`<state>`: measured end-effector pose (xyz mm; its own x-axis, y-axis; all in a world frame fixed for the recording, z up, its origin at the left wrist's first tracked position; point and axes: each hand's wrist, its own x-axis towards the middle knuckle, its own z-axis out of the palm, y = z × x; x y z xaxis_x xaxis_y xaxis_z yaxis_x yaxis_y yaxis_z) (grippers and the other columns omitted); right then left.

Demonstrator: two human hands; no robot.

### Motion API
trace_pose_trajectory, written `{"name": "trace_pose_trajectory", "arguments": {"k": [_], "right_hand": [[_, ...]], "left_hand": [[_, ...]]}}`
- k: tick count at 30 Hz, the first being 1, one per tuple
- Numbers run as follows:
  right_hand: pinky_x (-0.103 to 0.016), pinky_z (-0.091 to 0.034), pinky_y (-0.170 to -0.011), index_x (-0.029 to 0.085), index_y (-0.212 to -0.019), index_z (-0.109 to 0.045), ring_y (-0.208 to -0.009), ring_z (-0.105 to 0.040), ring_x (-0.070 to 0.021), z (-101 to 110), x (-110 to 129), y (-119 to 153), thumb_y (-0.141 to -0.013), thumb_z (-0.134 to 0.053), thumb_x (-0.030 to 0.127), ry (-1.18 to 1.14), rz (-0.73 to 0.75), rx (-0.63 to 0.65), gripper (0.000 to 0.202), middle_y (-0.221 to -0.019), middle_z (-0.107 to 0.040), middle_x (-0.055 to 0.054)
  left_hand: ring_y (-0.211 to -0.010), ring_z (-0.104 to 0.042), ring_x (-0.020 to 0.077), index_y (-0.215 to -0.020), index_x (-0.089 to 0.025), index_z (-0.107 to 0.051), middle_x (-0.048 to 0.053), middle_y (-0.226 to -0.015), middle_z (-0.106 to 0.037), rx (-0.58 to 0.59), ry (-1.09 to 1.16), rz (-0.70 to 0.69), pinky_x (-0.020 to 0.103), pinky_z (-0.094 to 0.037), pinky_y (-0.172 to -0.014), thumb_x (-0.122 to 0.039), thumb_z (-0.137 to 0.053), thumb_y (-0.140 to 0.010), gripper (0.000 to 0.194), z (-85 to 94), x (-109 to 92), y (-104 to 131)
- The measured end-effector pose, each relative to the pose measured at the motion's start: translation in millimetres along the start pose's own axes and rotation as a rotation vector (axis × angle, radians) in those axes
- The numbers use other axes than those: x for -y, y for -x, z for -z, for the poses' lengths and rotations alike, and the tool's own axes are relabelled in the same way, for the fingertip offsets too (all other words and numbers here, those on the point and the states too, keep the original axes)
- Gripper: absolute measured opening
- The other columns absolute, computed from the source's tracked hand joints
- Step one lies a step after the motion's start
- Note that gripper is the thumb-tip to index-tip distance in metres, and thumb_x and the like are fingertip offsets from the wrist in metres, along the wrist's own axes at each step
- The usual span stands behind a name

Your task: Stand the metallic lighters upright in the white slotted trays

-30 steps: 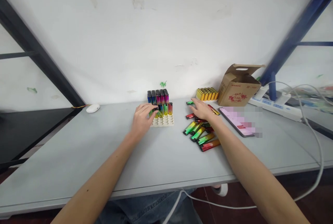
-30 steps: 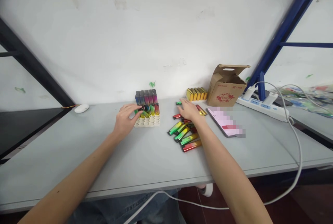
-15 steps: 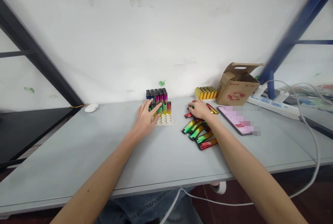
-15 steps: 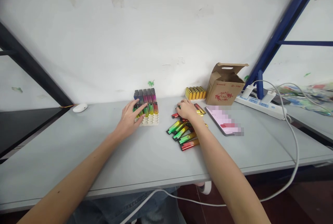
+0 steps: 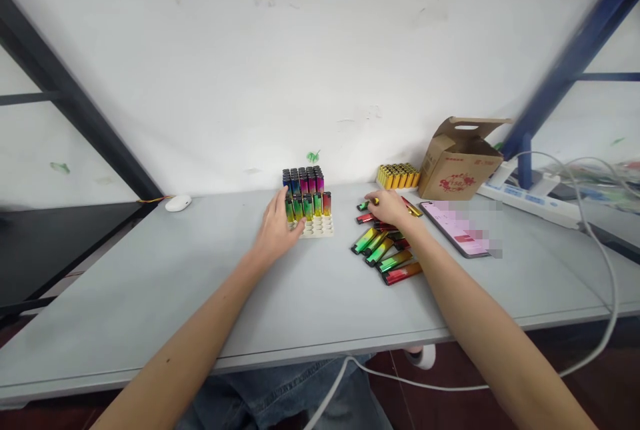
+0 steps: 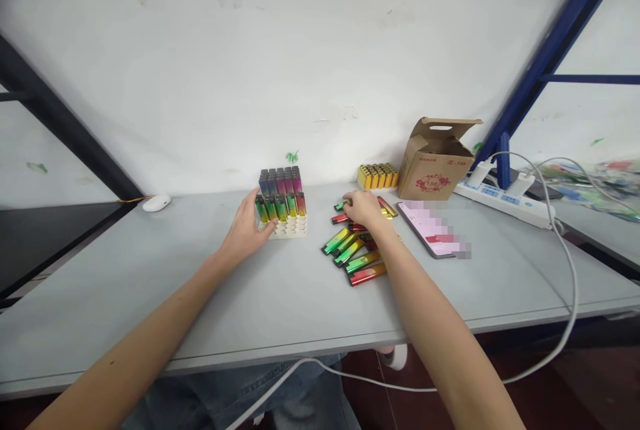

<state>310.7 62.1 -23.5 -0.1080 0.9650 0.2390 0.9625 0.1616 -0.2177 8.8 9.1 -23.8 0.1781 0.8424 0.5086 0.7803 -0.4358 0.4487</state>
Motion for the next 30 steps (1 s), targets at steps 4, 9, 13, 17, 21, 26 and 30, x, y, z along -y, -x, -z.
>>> {"name": "trace_pose_trajectory", "arguments": {"k": [4, 9, 13, 17, 21, 26, 30], "right_hand": [[-0.033, -0.045, -0.090, 0.019, -0.104, -0.074, -0.103, -0.063, -0.0266, -0.6, -1.5, -0.5, -0.084, -0.053, 0.025, -0.044, 0.057, 0.008, 0.030, -0.108, -0.071, -0.012], [-0.035, -0.045, -0.086, 0.015, -0.099, -0.068, -0.094, -0.063, -0.0247, -4.9, -1.1, 0.5, -0.088, -0.051, 0.027, -0.265, 0.105, -0.095, 0.024, -0.103, -0.069, -0.014], [-0.033, -0.047, -0.080, 0.017, -0.105, -0.056, -0.088, -0.061, -0.0198, 2.1, 14.9, 5.0, -0.093, -0.042, 0.032, -0.764, 0.121, -0.243, 0.024, -0.095, -0.065, -0.009], [-0.027, -0.043, -0.061, 0.021, -0.091, -0.053, -0.063, -0.049, -0.0122, 17.8, 43.5, 16.3, -0.089, -0.045, 0.040, -1.187, 0.033, -0.198, 0.021, -0.075, -0.052, 0.001], [-0.025, -0.036, -0.053, 0.022, -0.089, -0.053, -0.056, -0.039, -0.0105, 23.9, 66.4, 27.9, -0.083, -0.058, 0.045, -1.251, 0.065, -0.150, 0.024, -0.067, -0.042, 0.005], [-0.028, -0.039, -0.061, 0.020, -0.092, -0.056, -0.067, -0.051, -0.0134, 20.5, 75.8, 35.3, -0.086, -0.053, 0.053, -1.256, 0.109, 0.000, 0.034, -0.072, -0.053, 0.001], [-0.027, -0.039, -0.061, 0.018, -0.092, -0.057, -0.074, -0.057, -0.0151, 21.4, 77.2, 37.8, -0.084, -0.056, 0.055, -1.254, 0.123, 0.033, 0.038, -0.078, -0.061, -0.002]], "left_hand": [[-0.133, -0.043, 0.0354, -0.153, -0.016, 0.002, 0.020, -0.149, -0.039, 0.067, 0.076, 0.145, 0.049, -0.041, -0.104, -0.042, -0.058, -0.085, 0.095, -5.2, 7.9, 0.3], [-0.120, -0.055, 0.0336, -0.152, -0.018, -0.008, 0.017, -0.136, -0.054, 0.167, 0.061, 0.182, 0.047, -0.046, -0.097, -0.042, -0.057, -0.086, 0.087, -7.8, 15.3, -0.1], [-0.120, -0.056, 0.0306, -0.146, -0.018, -0.025, 0.013, -0.130, -0.058, 0.152, 0.058, 0.120, 0.044, -0.045, -0.098, -0.040, -0.058, -0.085, 0.072, -6.0, 15.7, -0.4], [-0.118, -0.056, 0.0303, -0.138, -0.018, -0.037, 0.012, -0.123, -0.061, 0.151, 0.023, 0.064, 0.042, -0.047, -0.095, -0.038, -0.056, -0.086, 0.059, -2.2, 12.0, 0.8], [-0.112, -0.058, 0.0295, -0.133, -0.019, -0.041, 0.011, -0.116, -0.063, 0.155, 0.004, 0.065, 0.041, -0.049, -0.090, -0.036, -0.055, -0.087, 0.051, 1.3, 9.2, 2.5], [-0.103, -0.062, 0.0291, -0.127, -0.019, -0.044, 0.010, -0.108, -0.064, 0.176, -0.021, 0.086, 0.040, -0.050, -0.085, -0.037, -0.053, -0.087, 0.046, 3.0, 9.6, 3.2], [-0.104, -0.061, 0.0291, -0.125, -0.019, -0.045, 0.010, -0.107, -0.064, 0.177, -0.021, 0.092, 0.040, -0.050, -0.084, -0.039, -0.052, -0.087, 0.043, 3.0, 9.8, 3.3]]}}
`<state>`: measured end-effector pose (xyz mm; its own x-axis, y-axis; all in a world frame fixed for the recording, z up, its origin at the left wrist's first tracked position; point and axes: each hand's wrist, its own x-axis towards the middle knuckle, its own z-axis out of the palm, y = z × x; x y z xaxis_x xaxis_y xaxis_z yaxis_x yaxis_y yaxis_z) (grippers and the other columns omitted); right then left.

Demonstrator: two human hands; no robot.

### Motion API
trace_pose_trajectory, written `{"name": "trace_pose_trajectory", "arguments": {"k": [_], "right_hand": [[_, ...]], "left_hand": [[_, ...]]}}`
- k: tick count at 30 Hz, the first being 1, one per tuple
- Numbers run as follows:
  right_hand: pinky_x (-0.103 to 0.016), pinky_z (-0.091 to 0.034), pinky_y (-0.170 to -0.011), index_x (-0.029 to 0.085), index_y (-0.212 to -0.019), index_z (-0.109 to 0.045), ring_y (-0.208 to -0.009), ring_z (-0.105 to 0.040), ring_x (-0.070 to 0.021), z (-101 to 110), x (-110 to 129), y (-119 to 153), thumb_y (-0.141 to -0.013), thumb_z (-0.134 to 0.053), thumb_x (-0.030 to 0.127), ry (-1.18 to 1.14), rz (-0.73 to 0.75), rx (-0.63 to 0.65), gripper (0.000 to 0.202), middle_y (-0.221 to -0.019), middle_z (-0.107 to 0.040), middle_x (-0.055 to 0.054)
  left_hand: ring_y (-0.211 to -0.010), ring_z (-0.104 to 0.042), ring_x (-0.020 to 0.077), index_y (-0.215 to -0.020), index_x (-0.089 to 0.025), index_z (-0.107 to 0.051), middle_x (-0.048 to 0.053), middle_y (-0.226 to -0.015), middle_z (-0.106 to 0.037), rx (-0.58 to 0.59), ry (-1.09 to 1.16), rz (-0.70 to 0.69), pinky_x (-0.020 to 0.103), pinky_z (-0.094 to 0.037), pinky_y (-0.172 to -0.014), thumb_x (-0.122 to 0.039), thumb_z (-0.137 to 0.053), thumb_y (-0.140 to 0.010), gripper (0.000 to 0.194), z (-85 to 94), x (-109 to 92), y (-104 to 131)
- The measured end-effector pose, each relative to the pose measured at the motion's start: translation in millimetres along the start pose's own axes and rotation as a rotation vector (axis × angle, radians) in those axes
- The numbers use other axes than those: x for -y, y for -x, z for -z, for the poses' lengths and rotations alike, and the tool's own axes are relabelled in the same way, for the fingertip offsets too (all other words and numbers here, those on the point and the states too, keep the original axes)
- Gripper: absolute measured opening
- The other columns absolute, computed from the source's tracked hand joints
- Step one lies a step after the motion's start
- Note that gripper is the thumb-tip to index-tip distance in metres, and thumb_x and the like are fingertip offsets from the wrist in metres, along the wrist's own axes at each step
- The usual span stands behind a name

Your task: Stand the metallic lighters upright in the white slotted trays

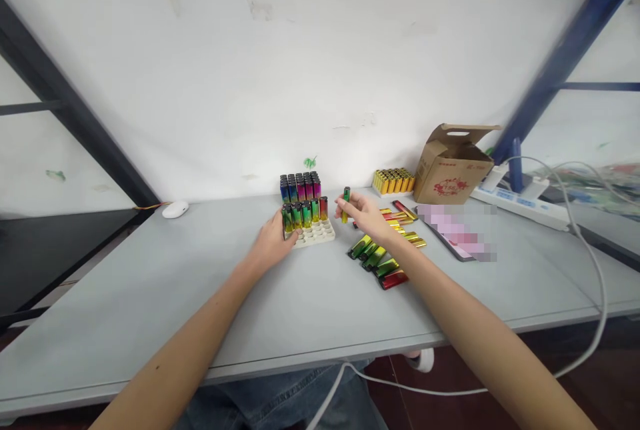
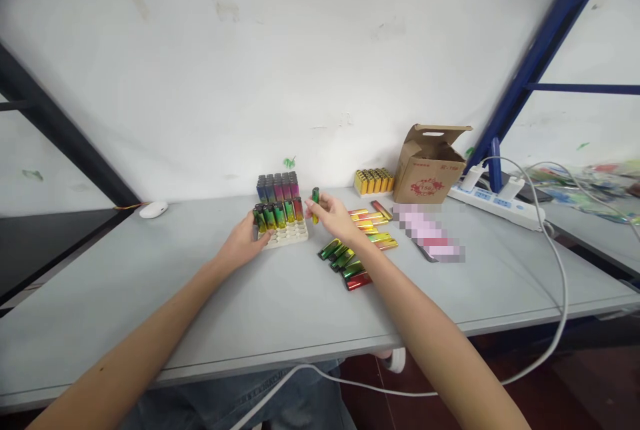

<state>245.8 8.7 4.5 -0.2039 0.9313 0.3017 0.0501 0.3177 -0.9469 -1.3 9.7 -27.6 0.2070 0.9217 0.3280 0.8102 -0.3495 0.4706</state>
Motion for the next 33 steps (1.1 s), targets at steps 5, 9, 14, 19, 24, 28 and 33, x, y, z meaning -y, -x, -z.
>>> {"name": "trace_pose_trajectory", "arguments": {"k": [5, 9, 14, 19, 24, 28, 33], "right_hand": [[-0.027, -0.043, -0.059, 0.019, -0.079, -0.054, -0.065, -0.058, -0.0139, -1.8, -0.7, 0.0, -0.078, -0.067, 0.055, -0.059, -0.006, -0.039, 0.038, -0.072, -0.065, -0.002], [-0.028, -0.049, -0.061, 0.021, -0.082, -0.050, -0.063, -0.063, -0.0145, -6.2, -1.3, 0.8, -0.079, -0.064, 0.058, -0.226, -0.076, -0.023, 0.040, -0.069, -0.066, 0.000], [-0.030, -0.055, -0.065, 0.020, -0.093, -0.060, -0.073, -0.067, -0.0169, -8.7, -1.3, 3.4, -0.080, -0.066, 0.053, -0.291, -0.110, 0.096, 0.036, -0.081, -0.069, -0.005], [-0.027, -0.055, -0.055, 0.022, -0.096, -0.064, -0.074, -0.058, -0.0148, -8.6, -2.0, 5.6, -0.078, -0.068, 0.049, -0.242, -0.118, 0.147, 0.033, -0.080, -0.058, -0.001], [-0.022, -0.047, -0.049, 0.020, -0.077, -0.058, -0.061, -0.045, -0.0113, -9.0, -0.7, 4.6, -0.080, -0.063, 0.053, -0.309, -0.266, 0.171, 0.034, -0.067, -0.041, 0.003], [-0.026, -0.050, -0.055, 0.022, -0.075, -0.049, -0.059, -0.042, -0.0121, -7.4, -1.4, 0.9, -0.086, -0.048, 0.059, -0.528, -0.346, 0.169, 0.039, -0.067, -0.038, 0.003], [-0.030, -0.053, -0.062, 0.023, -0.077, -0.046, -0.061, -0.043, -0.0136, -5.9, -4.2, -1.9, -0.088, -0.043, 0.054, -0.601, -0.346, 0.119, 0.033, -0.068, -0.039, 0.003]], "left_hand": [[-0.104, -0.061, 0.0286, -0.124, -0.020, -0.045, 0.010, -0.110, -0.063, 0.004, 0.000, 0.001, 0.039, -0.049, -0.084, -0.039, -0.052, -0.087, 0.042, -0.7, 1.0, -0.5], [-0.105, -0.061, 0.0294, -0.129, -0.020, -0.042, 0.011, -0.112, -0.063, -0.002, -0.010, -0.007, 0.040, -0.049, -0.085, -0.038, -0.051, -0.088, 0.047, -1.8, 1.6, -0.7], [-0.107, -0.061, 0.0296, -0.137, -0.020, -0.036, 0.011, -0.114, -0.063, -0.016, -0.001, -0.027, 0.041, -0.048, -0.088, -0.037, -0.051, -0.088, 0.053, -3.5, 2.8, -0.3], [-0.107, -0.061, 0.0296, -0.139, -0.020, -0.034, 0.011, -0.113, -0.063, -0.017, -0.003, -0.030, 0.041, -0.048, -0.088, -0.037, -0.050, -0.088, 0.056, -3.0, 2.0, 0.4], [-0.101, -0.062, 0.0297, -0.141, -0.019, -0.032, 0.011, -0.110, -0.064, 0.003, -0.022, -0.007, 0.041, -0.049, -0.086, -0.038, -0.050, -0.088, 0.059, -1.3, 0.0, 1.1], [-0.104, -0.061, 0.0293, -0.141, -0.019, -0.032, 0.010, -0.110, -0.064, -0.007, -0.017, -0.019, 0.040, -0.048, -0.087, -0.037, -0.050, -0.088, 0.059, -0.9, -1.6, 1.7], [-0.107, -0.060, 0.0295, -0.141, -0.019, -0.033, 0.010, -0.112, -0.064, -0.017, 0.000, -0.023, 0.042, -0.047, -0.092, -0.036, -0.051, -0.088, 0.058, 0.3, -5.7, 2.1]]}}
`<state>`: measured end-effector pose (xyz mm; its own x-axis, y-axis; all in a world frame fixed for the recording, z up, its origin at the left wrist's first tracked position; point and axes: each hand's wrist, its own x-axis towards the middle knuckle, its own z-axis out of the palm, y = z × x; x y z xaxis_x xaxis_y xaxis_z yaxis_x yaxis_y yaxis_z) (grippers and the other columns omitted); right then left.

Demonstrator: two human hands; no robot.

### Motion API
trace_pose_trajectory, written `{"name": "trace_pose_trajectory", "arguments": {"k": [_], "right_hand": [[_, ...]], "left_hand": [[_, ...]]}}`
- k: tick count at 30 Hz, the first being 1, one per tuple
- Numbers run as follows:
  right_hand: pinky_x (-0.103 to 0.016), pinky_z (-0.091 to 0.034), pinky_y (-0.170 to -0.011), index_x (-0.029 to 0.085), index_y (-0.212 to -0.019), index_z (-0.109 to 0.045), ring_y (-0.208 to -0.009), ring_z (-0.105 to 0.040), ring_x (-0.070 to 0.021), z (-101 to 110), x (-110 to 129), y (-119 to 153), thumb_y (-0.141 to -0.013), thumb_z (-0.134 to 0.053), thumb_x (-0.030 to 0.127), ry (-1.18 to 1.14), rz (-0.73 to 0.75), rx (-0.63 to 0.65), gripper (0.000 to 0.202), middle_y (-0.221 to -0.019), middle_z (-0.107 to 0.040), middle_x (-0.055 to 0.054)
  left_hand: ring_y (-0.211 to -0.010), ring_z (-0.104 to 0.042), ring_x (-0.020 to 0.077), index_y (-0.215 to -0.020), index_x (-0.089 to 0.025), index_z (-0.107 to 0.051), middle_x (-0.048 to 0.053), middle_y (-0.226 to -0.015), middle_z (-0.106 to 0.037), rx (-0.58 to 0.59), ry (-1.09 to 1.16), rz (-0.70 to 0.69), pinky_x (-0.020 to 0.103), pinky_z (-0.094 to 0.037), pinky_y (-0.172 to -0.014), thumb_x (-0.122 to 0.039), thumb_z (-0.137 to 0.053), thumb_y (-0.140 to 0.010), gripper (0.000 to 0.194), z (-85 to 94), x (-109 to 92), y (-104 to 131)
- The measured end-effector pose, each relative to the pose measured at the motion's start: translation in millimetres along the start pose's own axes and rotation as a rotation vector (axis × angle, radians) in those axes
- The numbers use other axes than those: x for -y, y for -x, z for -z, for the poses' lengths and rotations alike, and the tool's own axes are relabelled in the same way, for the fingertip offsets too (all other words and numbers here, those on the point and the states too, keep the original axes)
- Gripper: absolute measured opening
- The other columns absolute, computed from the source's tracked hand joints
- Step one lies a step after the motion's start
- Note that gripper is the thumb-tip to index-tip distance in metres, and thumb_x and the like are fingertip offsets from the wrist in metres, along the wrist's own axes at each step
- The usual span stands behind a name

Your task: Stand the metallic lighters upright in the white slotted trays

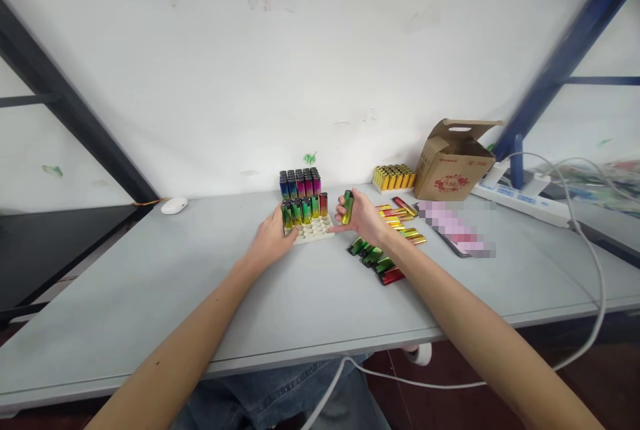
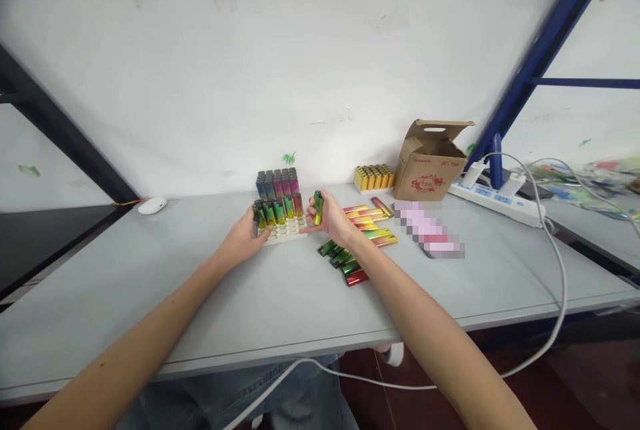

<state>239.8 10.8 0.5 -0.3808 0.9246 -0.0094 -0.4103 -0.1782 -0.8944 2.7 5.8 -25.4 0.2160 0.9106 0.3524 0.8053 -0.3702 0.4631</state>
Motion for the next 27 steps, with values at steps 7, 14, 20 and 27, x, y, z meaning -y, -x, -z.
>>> {"name": "trace_pose_trajectory", "arguments": {"k": [7, 14, 20, 27], "right_hand": [[-0.029, -0.049, -0.065, 0.023, -0.072, -0.043, -0.057, -0.040, -0.0133, -4.5, -0.1, 0.0, -0.087, -0.036, 0.047, 0.030, 0.022, -0.027, 0.029, -0.066, -0.035, 0.003], [-0.023, -0.034, -0.051, 0.022, -0.072, -0.041, -0.056, -0.036, -0.0136, -6.6, -8.2, -2.5, -0.083, -0.033, 0.042, 0.027, 0.024, 0.005, 0.024, -0.065, -0.031, 0.003], [-0.023, -0.030, -0.051, 0.022, -0.073, -0.041, -0.057, -0.034, -0.0139, -13.0, -8.6, -1.0, -0.079, -0.036, 0.036, 0.045, 0.037, -0.025, 0.015, -0.067, -0.032, 0.002], [-0.022, -0.028, -0.050, 0.022, -0.077, -0.042, -0.055, -0.034, -0.0127, -21.3, -7.8, 2.7, -0.079, -0.037, 0.034, 0.036, 0.015, -0.033, 0.013, -0.068, -0.035, 0.003]], "left_hand": [[-0.111, -0.059, 0.0303, -0.140, -0.019, -0.034, 0.011, -0.115, -0.063, 0.003, 0.005, -0.002, 0.043, -0.047, -0.094, -0.035, -0.051, -0.088, 0.057, 1.6, -1.6, 0.6], [-0.108, -0.061, 0.0294, -0.140, -0.019, -0.035, 0.011, -0.112, -0.064, 0.000, 0.001, 0.002, 0.043, -0.048, -0.094, -0.034, -0.051, -0.088, 0.057, 0.5, -1.3, 0.3], [-0.110, -0.060, 0.0301, -0.139, -0.019, -0.036, 0.011, -0.115, -0.064, -0.004, 0.015, -0.004, 0.044, -0.048, -0.093, -0.034, -0.051, -0.088, 0.056, 0.1, -1.1, 0.5], [-0.113, -0.059, 0.0308, -0.138, -0.019, -0.037, 0.011, -0.117, -0.063, -0.012, 0.015, -0.013, 0.044, -0.048, -0.094, -0.035, -0.052, -0.087, 0.055, -2.1, 1.8, -0.4]]}}
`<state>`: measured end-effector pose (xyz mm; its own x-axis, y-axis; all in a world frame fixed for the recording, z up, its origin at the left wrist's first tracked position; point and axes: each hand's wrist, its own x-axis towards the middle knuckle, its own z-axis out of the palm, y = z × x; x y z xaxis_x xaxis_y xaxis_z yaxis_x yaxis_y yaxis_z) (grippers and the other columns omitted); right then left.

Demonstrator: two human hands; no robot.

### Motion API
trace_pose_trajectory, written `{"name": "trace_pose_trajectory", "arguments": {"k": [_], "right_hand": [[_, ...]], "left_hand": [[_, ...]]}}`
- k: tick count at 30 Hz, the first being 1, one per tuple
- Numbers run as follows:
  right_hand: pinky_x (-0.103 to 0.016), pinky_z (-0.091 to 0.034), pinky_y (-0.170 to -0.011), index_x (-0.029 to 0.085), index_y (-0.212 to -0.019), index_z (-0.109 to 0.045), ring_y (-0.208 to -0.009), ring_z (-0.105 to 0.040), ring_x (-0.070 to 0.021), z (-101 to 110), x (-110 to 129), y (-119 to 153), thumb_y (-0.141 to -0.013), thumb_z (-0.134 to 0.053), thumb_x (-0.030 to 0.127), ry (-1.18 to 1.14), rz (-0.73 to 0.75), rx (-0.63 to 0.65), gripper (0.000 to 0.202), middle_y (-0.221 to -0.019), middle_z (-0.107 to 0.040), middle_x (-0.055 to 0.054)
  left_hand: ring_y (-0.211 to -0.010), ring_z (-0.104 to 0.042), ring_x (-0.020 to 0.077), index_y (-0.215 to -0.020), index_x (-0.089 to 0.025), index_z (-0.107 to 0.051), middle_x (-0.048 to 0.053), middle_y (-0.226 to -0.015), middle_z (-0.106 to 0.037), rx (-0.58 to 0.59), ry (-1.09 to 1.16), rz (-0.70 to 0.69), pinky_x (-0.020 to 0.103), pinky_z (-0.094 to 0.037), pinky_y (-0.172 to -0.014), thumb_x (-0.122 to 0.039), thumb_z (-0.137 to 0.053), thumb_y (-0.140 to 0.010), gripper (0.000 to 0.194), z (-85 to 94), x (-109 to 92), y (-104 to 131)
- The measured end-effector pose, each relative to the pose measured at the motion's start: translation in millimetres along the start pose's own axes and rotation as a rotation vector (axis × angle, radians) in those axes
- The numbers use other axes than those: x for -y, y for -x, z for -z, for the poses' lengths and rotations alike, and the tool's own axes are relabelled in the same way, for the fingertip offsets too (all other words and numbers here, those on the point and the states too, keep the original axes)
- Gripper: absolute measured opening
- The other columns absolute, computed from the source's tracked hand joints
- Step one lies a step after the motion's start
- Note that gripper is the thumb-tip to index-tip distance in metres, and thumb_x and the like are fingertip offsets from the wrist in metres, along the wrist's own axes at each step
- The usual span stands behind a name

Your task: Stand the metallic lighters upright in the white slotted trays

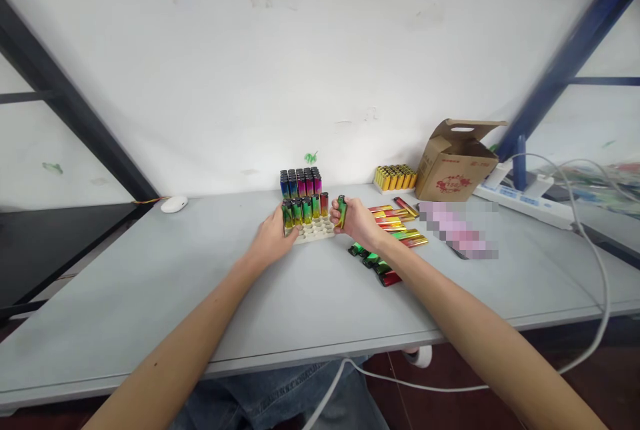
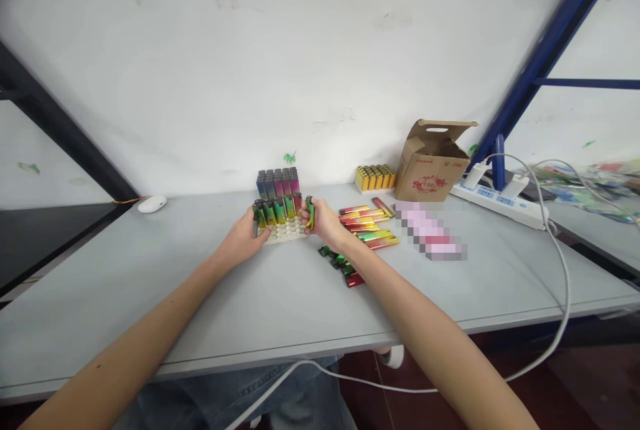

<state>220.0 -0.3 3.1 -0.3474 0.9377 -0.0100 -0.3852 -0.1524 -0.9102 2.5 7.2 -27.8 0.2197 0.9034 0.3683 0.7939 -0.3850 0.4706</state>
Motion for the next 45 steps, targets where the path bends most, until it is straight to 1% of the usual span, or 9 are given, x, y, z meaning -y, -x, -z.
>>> {"name": "trace_pose_trajectory", "arguments": {"k": [10, 17, 20, 24, 27, 30, 33, 37, 45], "right_hand": [[-0.021, -0.030, -0.050, 0.021, -0.076, -0.045, -0.057, -0.037, -0.0111, 1.8, -3.1, -0.2, -0.085, -0.036, 0.033, 0.009, 0.004, -0.017, 0.018, -0.069, -0.037, 0.003], [-0.020, -0.032, -0.045, 0.022, -0.092, -0.051, -0.054, -0.043, -0.0112, 1.7, -7.4, 0.0, -0.087, -0.040, 0.049, 0.102, 0.014, -0.059, 0.030, -0.066, -0.046, 0.004], [-0.022, -0.039, -0.046, 0.023, -0.096, -0.049, -0.059, -0.051, -0.0125, 2.5, -8.8, 0.2, -0.083, -0.049, 0.057, 0.101, 0.067, -0.097, 0.036, -0.075, -0.054, 0.002], [-0.029, -0.052, -0.056, 0.024, -0.092, -0.046, -0.076, -0.059, -0.0156, 3.6, -6.6, 0.3, -0.080, -0.059, 0.049, 0.099, 0.121, -0.156, 0.030, -0.091, -0.056, 0.000], [-0.033, -0.055, -0.069, 0.022, -0.091, -0.052, -0.090, -0.060, -0.0182, 7.0, -4.3, -0.5, -0.082, -0.059, 0.045, 0.246, 0.181, -0.152, 0.025, -0.098, -0.059, -0.002], [-0.035, -0.051, -0.084, 0.020, -0.093, -0.063, -0.101, -0.058, -0.0203, 13.0, -4.0, -1.5, -0.085, -0.057, 0.041, 0.586, 0.352, -0.111, 0.023, -0.103, -0.064, -0.006], [-0.037, -0.049, -0.087, 0.020, -0.101, -0.069, -0.102, -0.059, -0.0217, 17.2, -5.1, -1.9, -0.085, -0.059, 0.035, 0.835, 0.473, -0.162, 0.024, -0.108, -0.067, -0.008], [-0.034, -0.051, -0.082, 0.018, -0.105, -0.071, -0.092, -0.064, -0.0197, 16.8, -6.8, -2.2, -0.083, -0.061, 0.028, 0.852, 0.507, -0.162, 0.026, -0.106, -0.072, -0.007], [-0.032, -0.053, -0.077, 0.019, -0.107, -0.071, -0.085, -0.068, -0.0186, 19.0, -16.7, -6.0, -0.082, -0.062, 0.024, 0.955, 0.501, -0.188, 0.027, -0.095, -0.075, -0.005]], "left_hand": [[-0.112, -0.058, 0.0308, -0.137, -0.019, -0.037, 0.011, -0.116, -0.062, 0.006, -0.015, -0.007, 0.043, -0.048, -0.093, -0.036, -0.050, -0.088, 0.053, 0.4, 1.3, 0.3], [-0.109, -0.060, 0.0297, -0.134, -0.019, -0.039, 0.010, -0.114, -0.063, 0.004, -0.011, -0.016, 0.041, -0.049, -0.090, -0.036, -0.052, -0.088, 0.051, 0.0, 2.3, 0.0], [-0.114, -0.057, 0.0302, -0.134, -0.019, -0.039, 0.011, -0.119, -0.061, -0.002, -0.019, -0.027, 0.042, -0.048, -0.092, -0.038, -0.052, -0.088, 0.052, -0.4, 1.6, 0.0], [-0.120, -0.053, 0.0314, -0.136, -0.019, -0.037, 0.012, -0.127, -0.058, 0.013, -0.038, -0.034, 0.043, -0.046, -0.095, -0.047, -0.055, -0.085, 0.061, -0.2, 0.3, -0.1], [-0.120, -0.053, 0.0344, -0.132, -0.018, -0.043, 0.013, -0.124, -0.060, 0.023, -0.173, -0.028, 0.048, -0.042, -0.099, -0.060, -0.060, -0.078, 0.071, 3.3, 2.3, -0.6], [-0.125, -0.047, 0.0395, -0.121, -0.018, -0.055, 0.016, -0.124, -0.059, 0.073, -0.347, -0.016, 0.055, -0.034, -0.106, -0.075, -0.062, -0.066, 0.079, 8.6, 9.1, -0.9], [-0.132, -0.039, 0.0388, -0.124, -0.020, -0.057, 0.016, -0.131, -0.055, 0.158, -0.352, -0.021, 0.055, -0.031, -0.108, -0.080, -0.059, -0.064, 0.085, 11.6, 16.3, -1.1], [-0.129, -0.044, 0.0336, -0.126, -0.023, -0.059, 0.012, -0.130, -0.057, 0.188, -0.251, -0.076, 0.049, -0.035, -0.108, -0.075, -0.059, -0.070, 0.076, 11.2, 18.5, -1.7], [-0.128, -0.046, 0.0356, -0.124, -0.022, -0.063, 0.012, -0.129, -0.059, 0.173, -0.179, -0.121, 0.049, -0.037, -0.110, -0.075, -0.063, -0.067, 0.078, 10.2, 20.6, -4.3]]}}
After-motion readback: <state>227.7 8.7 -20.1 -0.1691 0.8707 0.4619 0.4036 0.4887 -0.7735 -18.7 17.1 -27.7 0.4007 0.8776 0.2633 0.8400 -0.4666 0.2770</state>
